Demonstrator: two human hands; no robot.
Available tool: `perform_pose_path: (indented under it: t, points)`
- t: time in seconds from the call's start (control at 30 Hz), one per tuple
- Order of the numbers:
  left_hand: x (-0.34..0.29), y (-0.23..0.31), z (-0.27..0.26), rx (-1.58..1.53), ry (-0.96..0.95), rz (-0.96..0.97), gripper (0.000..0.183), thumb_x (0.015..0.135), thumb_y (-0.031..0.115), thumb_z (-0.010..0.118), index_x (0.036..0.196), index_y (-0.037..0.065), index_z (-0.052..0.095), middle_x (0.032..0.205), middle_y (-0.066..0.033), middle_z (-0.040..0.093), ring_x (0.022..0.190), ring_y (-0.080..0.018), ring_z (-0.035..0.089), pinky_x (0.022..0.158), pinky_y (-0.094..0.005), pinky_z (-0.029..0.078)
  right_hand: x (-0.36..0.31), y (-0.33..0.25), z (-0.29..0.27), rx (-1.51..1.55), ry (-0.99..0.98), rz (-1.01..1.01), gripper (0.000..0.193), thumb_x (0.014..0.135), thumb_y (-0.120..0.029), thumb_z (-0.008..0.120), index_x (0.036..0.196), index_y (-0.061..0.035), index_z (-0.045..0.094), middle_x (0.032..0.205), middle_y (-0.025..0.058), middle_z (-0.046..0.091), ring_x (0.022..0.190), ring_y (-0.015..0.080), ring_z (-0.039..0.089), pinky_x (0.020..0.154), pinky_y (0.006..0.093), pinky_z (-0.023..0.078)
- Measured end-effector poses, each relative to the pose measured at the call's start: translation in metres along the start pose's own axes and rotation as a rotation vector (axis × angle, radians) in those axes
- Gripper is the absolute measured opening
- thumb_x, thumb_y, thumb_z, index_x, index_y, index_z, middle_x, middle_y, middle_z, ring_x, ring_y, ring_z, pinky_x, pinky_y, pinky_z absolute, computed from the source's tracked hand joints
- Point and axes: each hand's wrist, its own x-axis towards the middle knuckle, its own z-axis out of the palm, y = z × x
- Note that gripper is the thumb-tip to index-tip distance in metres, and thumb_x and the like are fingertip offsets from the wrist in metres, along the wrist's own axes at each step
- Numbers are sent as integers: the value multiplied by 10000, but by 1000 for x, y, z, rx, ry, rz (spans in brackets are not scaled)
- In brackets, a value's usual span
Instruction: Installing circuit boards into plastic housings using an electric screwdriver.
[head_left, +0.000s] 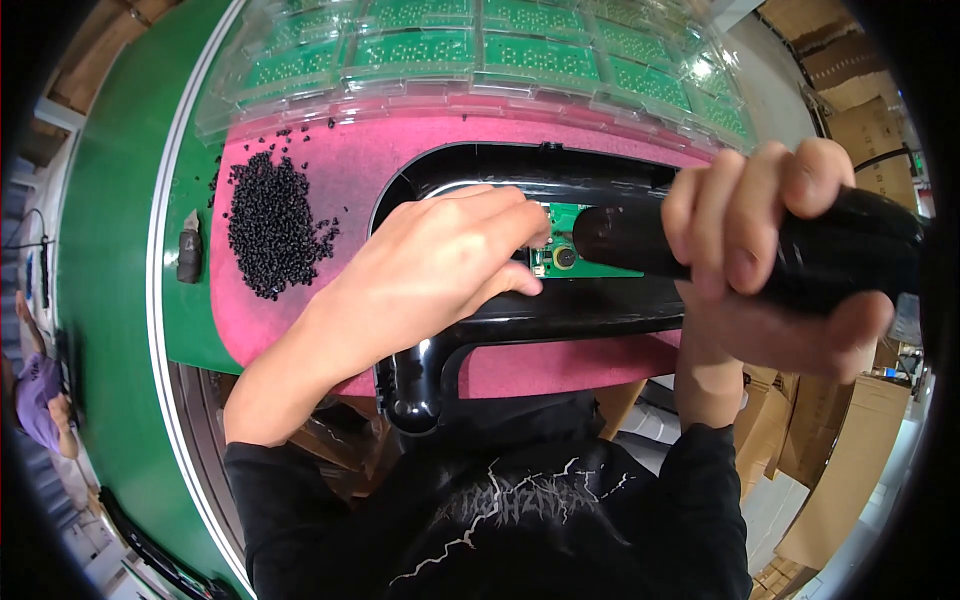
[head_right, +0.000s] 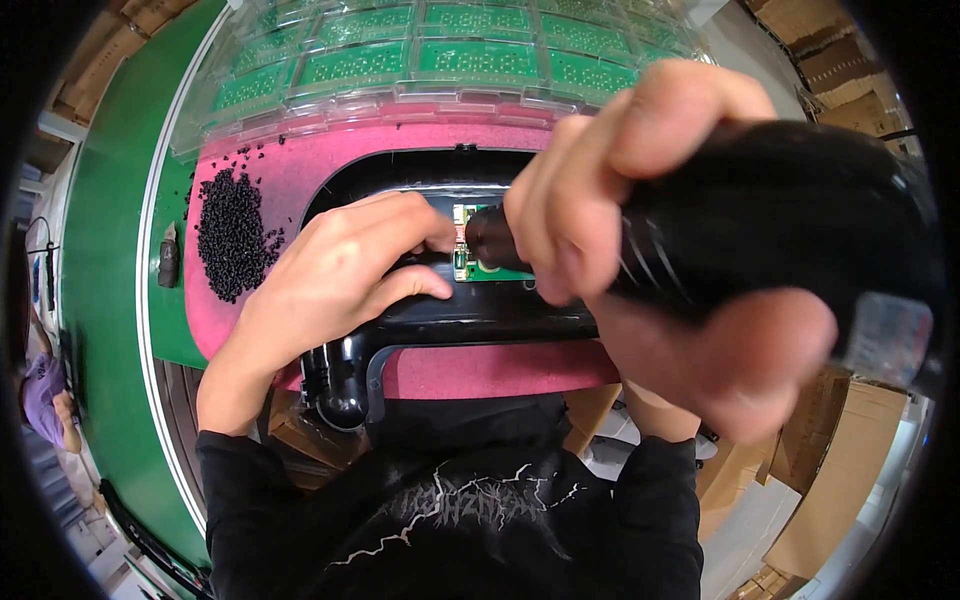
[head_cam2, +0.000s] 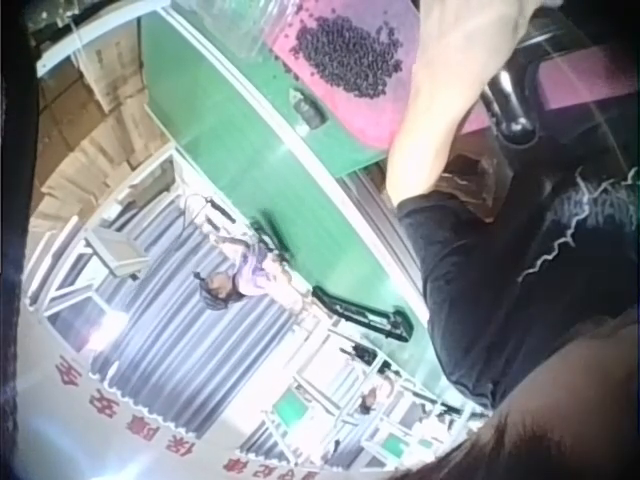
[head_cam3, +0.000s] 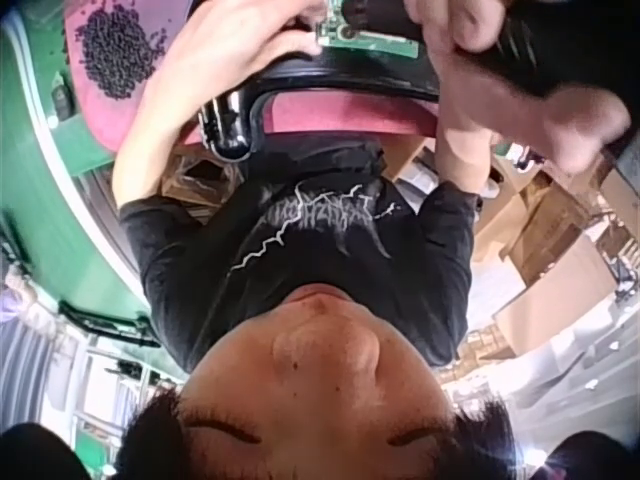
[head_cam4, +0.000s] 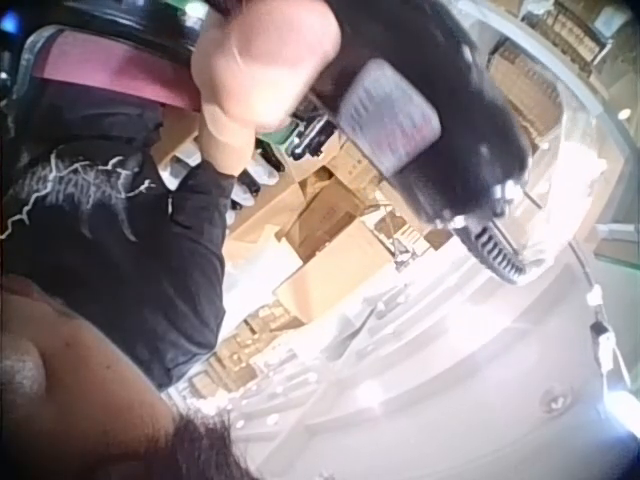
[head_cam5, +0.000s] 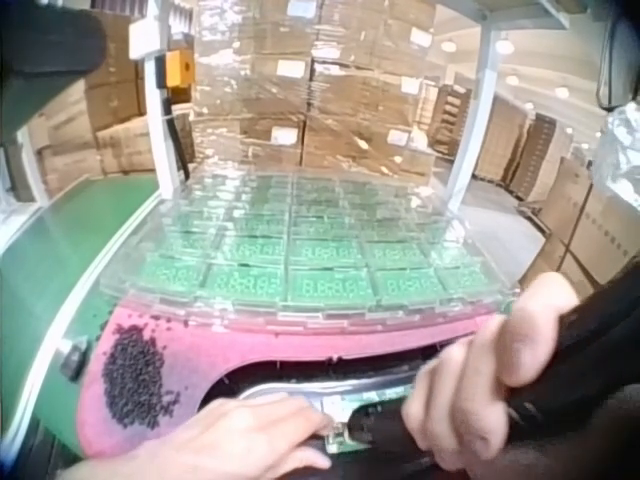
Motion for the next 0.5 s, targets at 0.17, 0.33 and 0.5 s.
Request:
perform_pose_path:
  t: [0.17,0.33,0.5]
  points:
    - [-4,-2,-8,198,-315,36,213,724,170,774,850,46,654,838,-30,617,825,-251,624,673,-375,519,-6,10,11,-44,328,178,615,851,-619,598,1066,-50,509,660,-7,495,523,112,453,534,276,386]
    - [-7,-5,-7,267,-366,81,150,725,146,762,819,72,672,828,-13,618,795,-223,609,665,-366,516,-4,19,6,-202,277,216,571,883,-586,542,1040,-37,513,635,-4,472,510,112,435,526,280,381]
    - [-7,-3,-6,283,-372,79,134,749,156,738,829,71,671,823,-22,617,823,-226,607,669,-367,514,2,27,5,-233,228,186,518,918,-529,503,1025,-22,509,620,6,458,488,111,415,504,264,364]
